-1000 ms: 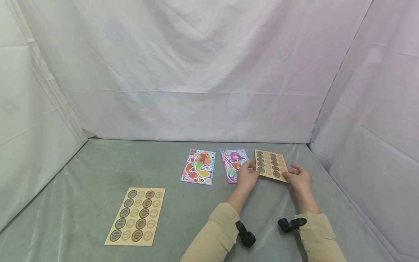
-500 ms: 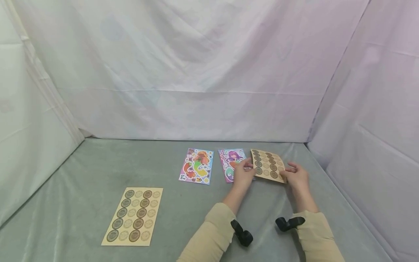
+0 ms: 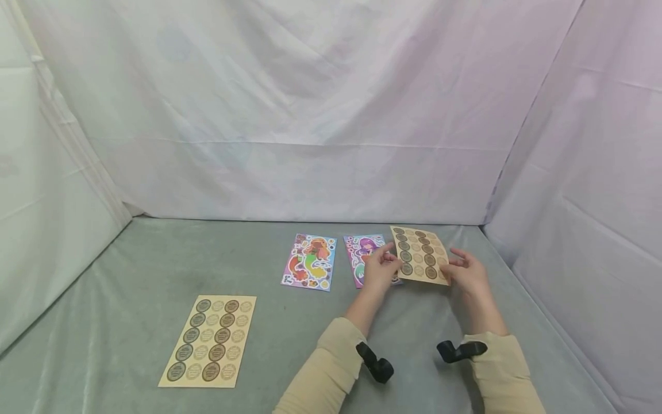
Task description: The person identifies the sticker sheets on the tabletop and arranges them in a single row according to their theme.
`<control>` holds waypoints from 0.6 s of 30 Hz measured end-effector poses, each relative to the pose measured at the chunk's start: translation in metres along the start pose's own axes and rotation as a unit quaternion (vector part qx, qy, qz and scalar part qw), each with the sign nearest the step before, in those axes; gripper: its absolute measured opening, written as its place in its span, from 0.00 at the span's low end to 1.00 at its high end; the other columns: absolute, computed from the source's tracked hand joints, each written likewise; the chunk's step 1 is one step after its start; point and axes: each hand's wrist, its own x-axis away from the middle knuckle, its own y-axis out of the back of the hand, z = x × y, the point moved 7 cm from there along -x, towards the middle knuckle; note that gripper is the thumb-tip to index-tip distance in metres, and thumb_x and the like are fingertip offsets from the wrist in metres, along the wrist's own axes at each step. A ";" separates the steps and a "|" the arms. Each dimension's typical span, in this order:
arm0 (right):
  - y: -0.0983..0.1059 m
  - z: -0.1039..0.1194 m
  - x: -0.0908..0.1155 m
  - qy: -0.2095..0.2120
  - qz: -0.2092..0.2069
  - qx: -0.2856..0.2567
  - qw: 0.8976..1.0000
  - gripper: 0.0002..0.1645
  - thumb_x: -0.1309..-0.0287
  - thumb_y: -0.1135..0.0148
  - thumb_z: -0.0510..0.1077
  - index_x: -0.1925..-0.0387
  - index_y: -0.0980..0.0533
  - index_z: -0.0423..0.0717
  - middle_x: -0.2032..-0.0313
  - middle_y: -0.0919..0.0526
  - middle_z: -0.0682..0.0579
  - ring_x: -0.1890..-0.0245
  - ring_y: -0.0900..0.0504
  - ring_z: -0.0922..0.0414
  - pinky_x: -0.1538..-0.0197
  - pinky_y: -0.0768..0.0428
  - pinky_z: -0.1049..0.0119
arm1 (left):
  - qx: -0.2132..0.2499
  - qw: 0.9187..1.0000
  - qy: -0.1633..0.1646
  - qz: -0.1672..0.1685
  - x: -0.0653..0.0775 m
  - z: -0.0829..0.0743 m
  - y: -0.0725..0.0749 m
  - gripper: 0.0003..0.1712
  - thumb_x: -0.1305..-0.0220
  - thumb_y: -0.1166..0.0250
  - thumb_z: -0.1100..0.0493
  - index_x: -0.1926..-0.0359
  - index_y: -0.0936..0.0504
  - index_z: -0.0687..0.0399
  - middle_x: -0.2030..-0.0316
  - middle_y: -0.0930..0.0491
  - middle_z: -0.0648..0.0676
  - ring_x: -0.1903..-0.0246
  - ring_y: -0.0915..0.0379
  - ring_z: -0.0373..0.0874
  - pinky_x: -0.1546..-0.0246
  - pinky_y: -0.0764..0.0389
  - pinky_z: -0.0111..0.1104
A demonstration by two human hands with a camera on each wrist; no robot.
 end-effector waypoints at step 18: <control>0.000 0.032 0.017 0.026 0.065 -0.075 0.995 0.46 0.45 0.36 0.33 0.28 0.46 0.42 0.60 0.26 0.54 0.67 0.24 0.66 0.64 0.23 0.74 | 0.040 0.997 0.001 0.063 -0.004 -0.022 0.012 0.31 0.47 0.34 0.68 0.40 0.23 0.46 0.71 0.23 0.48 0.74 0.26 0.39 0.75 0.26 0.26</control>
